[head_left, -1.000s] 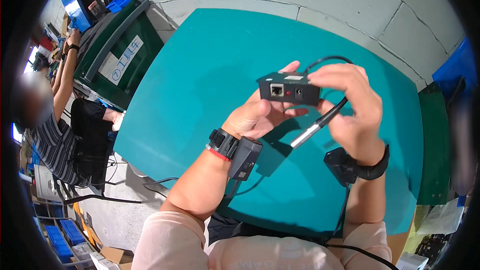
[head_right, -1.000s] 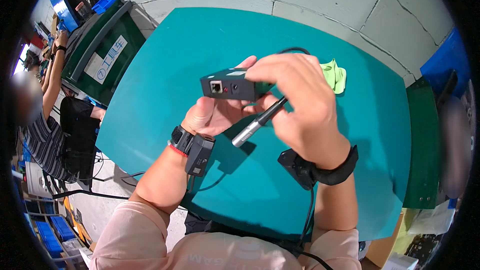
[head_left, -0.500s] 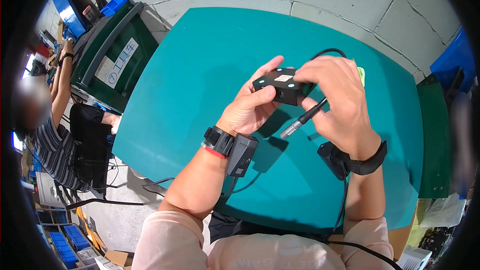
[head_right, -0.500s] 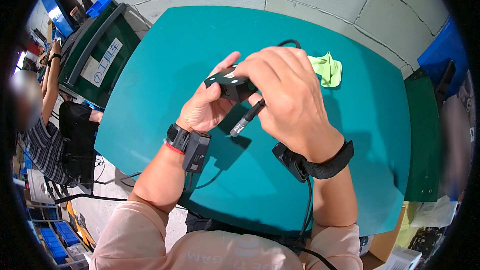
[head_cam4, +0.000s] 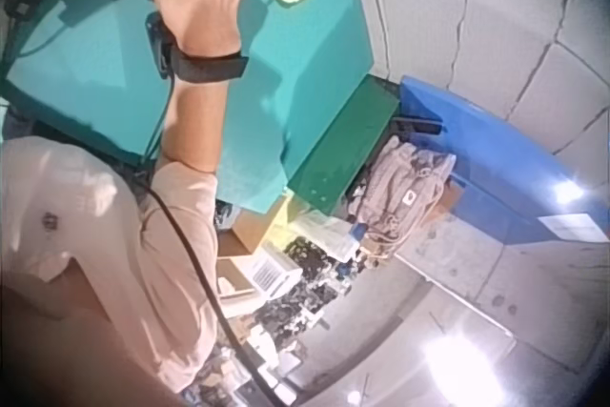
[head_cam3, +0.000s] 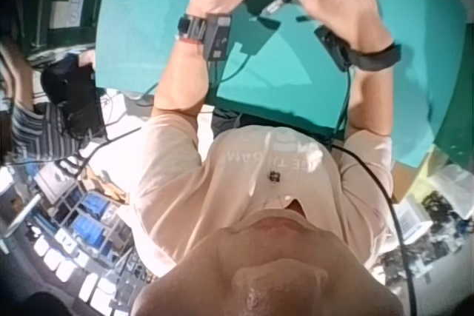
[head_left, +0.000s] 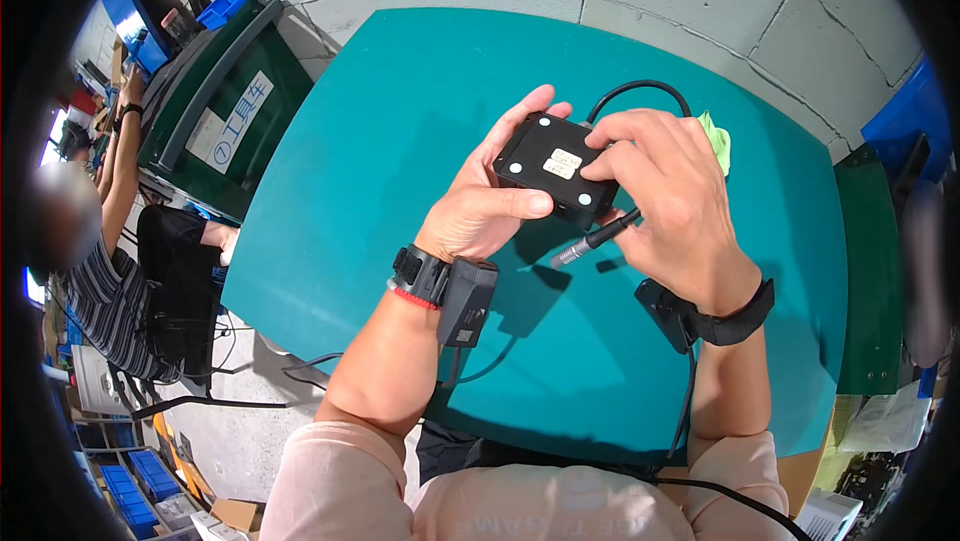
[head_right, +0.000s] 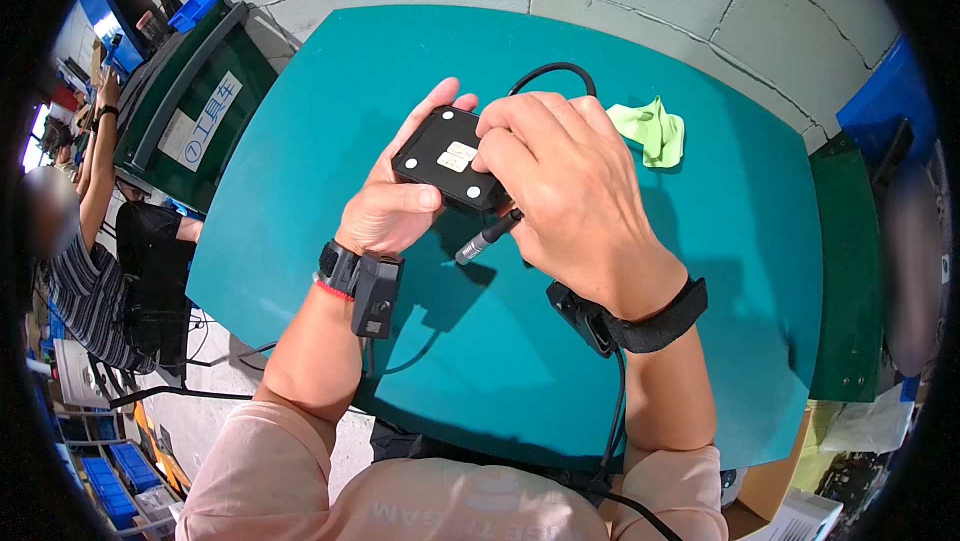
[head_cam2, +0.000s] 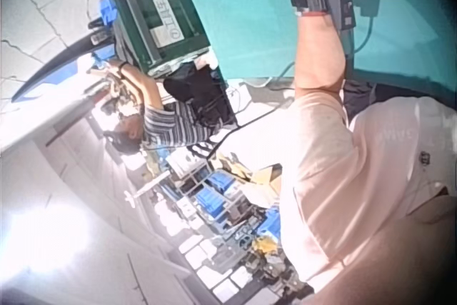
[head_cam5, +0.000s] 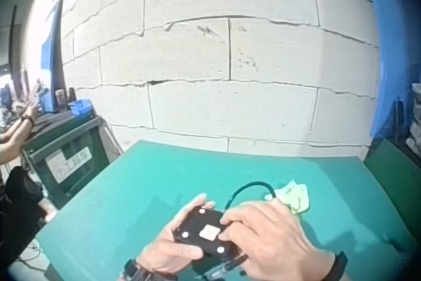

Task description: Inspecting a small electronic box, checking its ports, and wiping it with a cloth.

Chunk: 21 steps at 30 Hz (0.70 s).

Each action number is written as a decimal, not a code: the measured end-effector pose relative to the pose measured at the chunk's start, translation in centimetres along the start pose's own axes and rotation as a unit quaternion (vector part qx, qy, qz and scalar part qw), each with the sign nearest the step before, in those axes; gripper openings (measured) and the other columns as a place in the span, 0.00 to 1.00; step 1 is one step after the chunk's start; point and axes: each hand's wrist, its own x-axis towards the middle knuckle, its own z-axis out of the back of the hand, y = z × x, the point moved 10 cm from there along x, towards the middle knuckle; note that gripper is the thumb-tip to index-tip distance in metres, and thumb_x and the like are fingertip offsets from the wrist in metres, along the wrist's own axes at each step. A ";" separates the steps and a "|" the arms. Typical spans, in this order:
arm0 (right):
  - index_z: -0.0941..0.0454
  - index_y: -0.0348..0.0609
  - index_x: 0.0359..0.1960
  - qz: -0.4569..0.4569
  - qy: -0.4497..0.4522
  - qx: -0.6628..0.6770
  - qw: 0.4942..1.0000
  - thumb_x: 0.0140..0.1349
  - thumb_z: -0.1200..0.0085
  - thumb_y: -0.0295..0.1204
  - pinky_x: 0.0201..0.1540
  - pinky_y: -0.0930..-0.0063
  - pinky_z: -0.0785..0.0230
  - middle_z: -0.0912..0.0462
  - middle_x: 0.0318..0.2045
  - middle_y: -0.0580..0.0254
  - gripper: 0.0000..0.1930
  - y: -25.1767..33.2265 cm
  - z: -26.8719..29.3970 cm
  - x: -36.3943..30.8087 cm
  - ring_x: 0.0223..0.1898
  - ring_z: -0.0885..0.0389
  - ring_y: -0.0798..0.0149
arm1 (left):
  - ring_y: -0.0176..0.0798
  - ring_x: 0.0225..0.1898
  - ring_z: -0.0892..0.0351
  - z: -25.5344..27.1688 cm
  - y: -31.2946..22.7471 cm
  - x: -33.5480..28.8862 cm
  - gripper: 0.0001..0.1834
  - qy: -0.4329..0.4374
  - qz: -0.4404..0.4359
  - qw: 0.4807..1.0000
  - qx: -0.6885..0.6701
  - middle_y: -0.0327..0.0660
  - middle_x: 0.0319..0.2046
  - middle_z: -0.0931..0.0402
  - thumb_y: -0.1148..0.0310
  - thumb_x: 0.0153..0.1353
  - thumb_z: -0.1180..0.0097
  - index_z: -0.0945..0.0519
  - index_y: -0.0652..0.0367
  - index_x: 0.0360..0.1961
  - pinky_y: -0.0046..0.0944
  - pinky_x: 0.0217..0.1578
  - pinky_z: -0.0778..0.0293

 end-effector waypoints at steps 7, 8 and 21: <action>0.23 0.45 0.34 0.039 -0.034 -0.034 0.998 0.37 0.46 0.15 0.37 0.69 0.41 0.26 0.36 0.63 0.18 1.1 -0.3 0.3 0.39 0.27 0.61 | 0.42 0.60 0.40 0.2 -0.3 0.0 0.55 0.002 0.004 1.000 0.012 0.42 0.60 0.43 0.77 0.31 0.32 0.48 0.57 0.64 0.42 0.60 0.42; 0.23 0.45 0.34 0.037 -0.031 -0.025 0.999 0.37 0.46 0.15 0.37 0.69 0.41 0.26 0.36 0.63 0.18 1.0 -0.3 0.3 0.39 0.27 0.61 | 0.42 0.60 0.40 0.2 -0.4 -0.1 0.55 0.002 0.003 1.000 0.012 0.42 0.60 0.43 0.77 0.31 0.32 0.48 0.57 0.64 0.42 0.60 0.42; 0.24 0.43 0.34 0.024 -0.048 -0.029 0.998 0.34 0.46 0.14 0.36 0.69 0.40 0.26 0.39 0.62 0.20 0.7 0.0 0.3 0.39 0.26 0.61 | 0.41 0.60 0.40 0.1 -0.9 -0.1 0.56 0.002 -0.012 1.000 -0.016 0.39 0.58 0.40 0.82 0.29 0.34 0.47 0.54 0.64 0.42 0.60 0.42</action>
